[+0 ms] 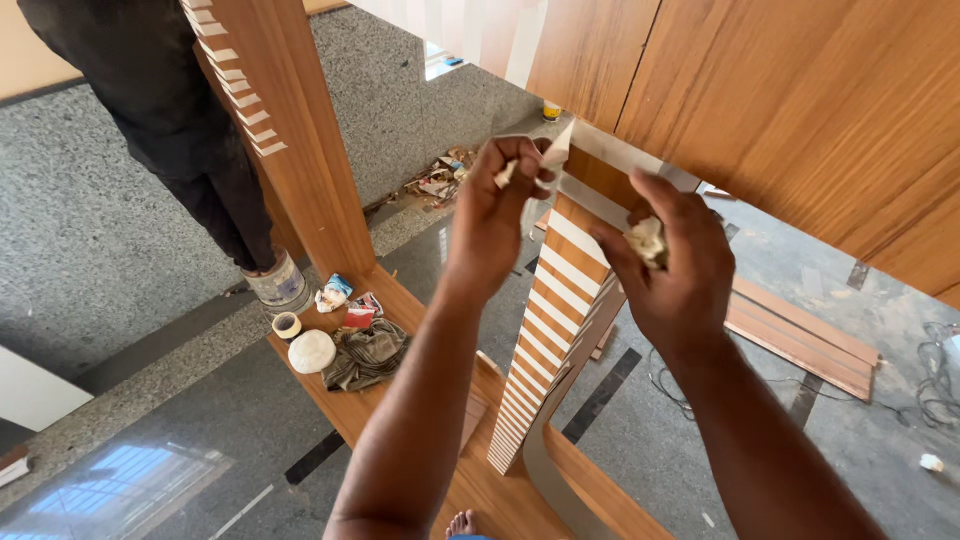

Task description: The person removes strips of white masking tape from the underside of a wooden structure. They peel the tape off by hand, gathering the removed pieces into a ball in their hand while working on the wooden surface.

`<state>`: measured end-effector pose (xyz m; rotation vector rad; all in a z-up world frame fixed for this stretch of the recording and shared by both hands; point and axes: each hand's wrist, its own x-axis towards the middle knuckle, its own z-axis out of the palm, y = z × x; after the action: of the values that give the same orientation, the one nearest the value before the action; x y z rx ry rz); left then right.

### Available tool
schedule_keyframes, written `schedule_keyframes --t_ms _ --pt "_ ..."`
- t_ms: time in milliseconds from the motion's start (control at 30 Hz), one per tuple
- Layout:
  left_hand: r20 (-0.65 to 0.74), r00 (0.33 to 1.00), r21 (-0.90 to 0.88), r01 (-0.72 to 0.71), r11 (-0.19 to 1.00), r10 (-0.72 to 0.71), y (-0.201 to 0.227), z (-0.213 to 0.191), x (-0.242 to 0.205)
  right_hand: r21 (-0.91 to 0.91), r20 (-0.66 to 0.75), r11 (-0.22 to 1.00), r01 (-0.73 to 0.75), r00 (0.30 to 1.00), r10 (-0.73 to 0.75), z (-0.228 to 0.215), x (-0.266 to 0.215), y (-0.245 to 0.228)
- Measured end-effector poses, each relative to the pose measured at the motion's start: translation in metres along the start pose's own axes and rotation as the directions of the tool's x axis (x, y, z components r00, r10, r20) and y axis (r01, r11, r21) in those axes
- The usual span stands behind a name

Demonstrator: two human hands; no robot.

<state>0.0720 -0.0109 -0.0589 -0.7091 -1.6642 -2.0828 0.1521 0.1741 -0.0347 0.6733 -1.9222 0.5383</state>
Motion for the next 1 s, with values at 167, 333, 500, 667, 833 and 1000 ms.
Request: schedule_keyframes --t_ms 167,333,500,667,833,1000 --pt "-0.176 0.961 0.090 -0.201 0.975 0.214 0.006 0.011 0.002 -0.100 0.113 0.993 0.059 0.992 -0.048 -0.016 0.029 -0.013" --pt "-0.368 0.914 0.015 -0.179 0.984 0.172 -0.012 0.032 0.004 -0.103 0.176 0.995 0.019 0.984 -0.001 -0.020 0.029 -0.016" --pt "-0.218 0.895 0.233 -0.339 0.912 0.389 -0.022 0.021 -0.006 -0.030 0.190 0.999 -0.025 0.981 0.030 -0.014 0.026 -0.008" --pt "-0.297 0.916 0.027 -0.275 0.961 0.271 -0.008 0.015 -0.004 0.005 0.148 0.998 -0.057 0.987 0.055 -0.010 0.026 -0.013" --pt "0.002 0.848 0.745 -0.355 0.564 0.530 -0.010 0.028 0.003 0.051 0.130 0.996 -0.073 0.989 0.066 -0.010 0.022 -0.013" --pt "-0.094 0.896 0.737 -0.231 0.636 0.434 -0.021 0.029 0.010 0.060 0.100 0.993 -0.105 0.990 0.098 -0.011 0.019 -0.014"
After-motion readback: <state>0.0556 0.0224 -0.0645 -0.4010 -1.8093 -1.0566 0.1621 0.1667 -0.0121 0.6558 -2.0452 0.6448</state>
